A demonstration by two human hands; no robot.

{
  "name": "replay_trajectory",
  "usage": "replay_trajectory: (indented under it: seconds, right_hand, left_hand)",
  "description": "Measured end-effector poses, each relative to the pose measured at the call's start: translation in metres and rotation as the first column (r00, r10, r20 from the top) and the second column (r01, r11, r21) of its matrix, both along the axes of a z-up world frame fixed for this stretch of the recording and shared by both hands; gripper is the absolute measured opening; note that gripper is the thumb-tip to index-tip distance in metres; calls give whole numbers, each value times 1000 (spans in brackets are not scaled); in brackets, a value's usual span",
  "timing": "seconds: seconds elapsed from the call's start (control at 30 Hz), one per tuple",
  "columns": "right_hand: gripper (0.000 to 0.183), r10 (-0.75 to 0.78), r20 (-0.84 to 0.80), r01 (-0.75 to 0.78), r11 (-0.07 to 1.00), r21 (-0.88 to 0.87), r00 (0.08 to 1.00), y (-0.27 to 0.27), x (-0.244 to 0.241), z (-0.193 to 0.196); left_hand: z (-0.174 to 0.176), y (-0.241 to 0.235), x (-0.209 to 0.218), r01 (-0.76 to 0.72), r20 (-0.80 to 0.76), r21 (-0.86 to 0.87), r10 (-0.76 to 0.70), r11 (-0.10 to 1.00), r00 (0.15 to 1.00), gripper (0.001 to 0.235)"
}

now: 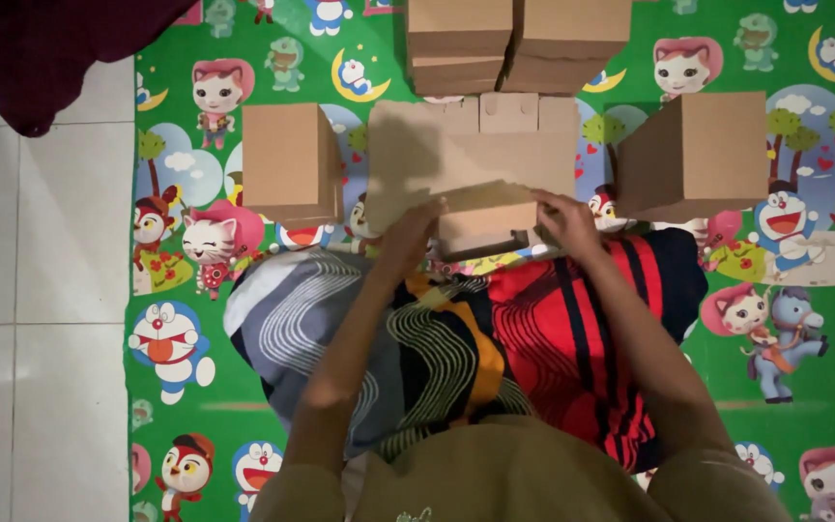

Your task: Folding flat cardboard templates into small boxes and stacking them.

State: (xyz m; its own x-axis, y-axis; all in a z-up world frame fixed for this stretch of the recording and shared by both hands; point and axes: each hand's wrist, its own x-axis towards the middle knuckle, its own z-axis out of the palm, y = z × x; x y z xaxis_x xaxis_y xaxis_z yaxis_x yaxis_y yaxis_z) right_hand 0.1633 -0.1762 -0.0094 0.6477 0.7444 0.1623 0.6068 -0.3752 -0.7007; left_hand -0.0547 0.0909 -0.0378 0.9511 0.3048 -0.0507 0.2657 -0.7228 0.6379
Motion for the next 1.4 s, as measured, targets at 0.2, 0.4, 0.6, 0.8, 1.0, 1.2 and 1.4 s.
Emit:
replay_trajectory:
  seconds: [0.2, 0.4, 0.6, 0.8, 1.0, 1.2, 1.4]
  right_hand:
    - [45, -132, -63, 120, 980, -160, 989, 0, -27, 0]
    - [38, -144, -346, 161, 987, 21, 927, -3, -44, 12]
    - [37, -205, -565, 217, 975, -46, 800, -7, -55, -1]
    - [48, -175, -557, 196, 980, -23, 812, -7, -61, -29]
    - [43, -239, -543, 248, 967, -59, 805, -8, -56, -55]
    - [50, -186, -797, 311, 950, 3, 574, -1, -78, -1]
    - [47, -44, -889, 346, 929, 131, 456, -10, -91, -4]
  left_hand:
    - [23, -26, -25, 19, 339, -473, 162, 881, 927, 50]
    - [18, -49, -42, -13, 93, -621, 90, 783, 992, 120]
    - [-79, -89, -24, -113, 134, -747, 315, 655, 940, 88]
    - [-148, -87, -18, -99, 61, -943, 456, 318, 888, 74]
    - [-141, -86, -19, -459, -192, -647, 452, 610, 871, 83]
    - [-81, -75, -41, -437, -258, -828, 453, 352, 853, 96]
    - [-45, -75, -68, -318, -216, -918, 372, 238, 903, 105]
